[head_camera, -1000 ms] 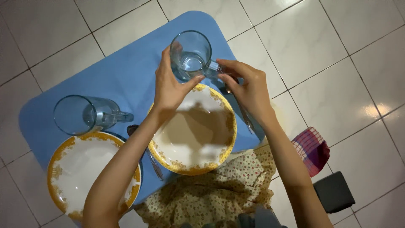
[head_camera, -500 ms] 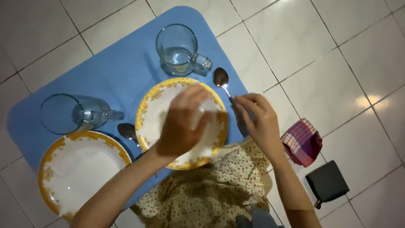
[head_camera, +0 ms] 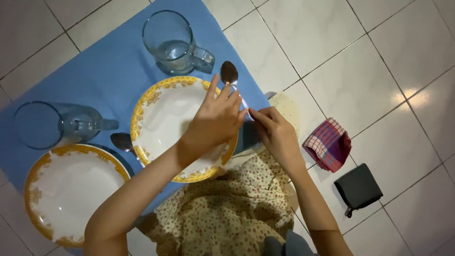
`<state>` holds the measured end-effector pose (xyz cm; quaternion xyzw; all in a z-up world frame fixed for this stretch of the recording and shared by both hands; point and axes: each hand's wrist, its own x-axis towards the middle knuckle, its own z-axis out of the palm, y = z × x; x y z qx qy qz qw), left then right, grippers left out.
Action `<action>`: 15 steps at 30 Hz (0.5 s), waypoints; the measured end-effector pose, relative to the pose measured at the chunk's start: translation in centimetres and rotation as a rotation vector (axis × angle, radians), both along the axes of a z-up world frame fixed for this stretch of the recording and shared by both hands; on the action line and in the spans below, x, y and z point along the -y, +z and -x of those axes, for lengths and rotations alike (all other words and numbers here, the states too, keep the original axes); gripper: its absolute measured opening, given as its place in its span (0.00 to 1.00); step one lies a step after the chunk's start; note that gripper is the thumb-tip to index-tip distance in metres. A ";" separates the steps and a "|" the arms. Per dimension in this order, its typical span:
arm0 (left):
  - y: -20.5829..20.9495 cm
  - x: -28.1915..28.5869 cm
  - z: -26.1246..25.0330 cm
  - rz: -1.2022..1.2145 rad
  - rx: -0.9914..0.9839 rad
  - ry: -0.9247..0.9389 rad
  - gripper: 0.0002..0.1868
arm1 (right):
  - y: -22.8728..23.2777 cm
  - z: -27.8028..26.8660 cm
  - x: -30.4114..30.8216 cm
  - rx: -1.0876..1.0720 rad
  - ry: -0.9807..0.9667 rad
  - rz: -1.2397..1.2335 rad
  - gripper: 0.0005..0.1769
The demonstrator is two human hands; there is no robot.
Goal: The person arranges two plates, two glasses, and two spoons on a blue tray. They repeatedly reposition the items to achieve a symmetrical layout, handling each object individually and adjusting placement multiple times.
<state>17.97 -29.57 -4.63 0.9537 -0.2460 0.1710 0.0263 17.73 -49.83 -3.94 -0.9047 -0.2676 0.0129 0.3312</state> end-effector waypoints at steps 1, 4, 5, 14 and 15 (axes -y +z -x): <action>-0.7 0.0 -0.1 0.075 -0.003 -0.019 0.21 | -0.1 0.0 0.1 0.001 -0.008 -0.004 0.19; -1.7 -0.2 -0.2 0.162 0.002 -0.052 0.21 | -0.1 0.0 0.2 -0.002 -0.019 0.007 0.19; -1.9 -0.4 -0.2 0.177 0.011 -0.060 0.21 | 0.0 -0.1 0.3 -0.006 -0.017 0.024 0.19; -2.7 -0.1 -0.1 0.210 -0.030 -0.048 0.22 | 0.5 -0.2 0.7 -0.107 -0.011 0.086 0.22; -2.7 -0.1 -0.1 0.209 -0.028 -0.045 0.22 | 0.7 -0.2 0.6 -0.105 -0.008 0.085 0.22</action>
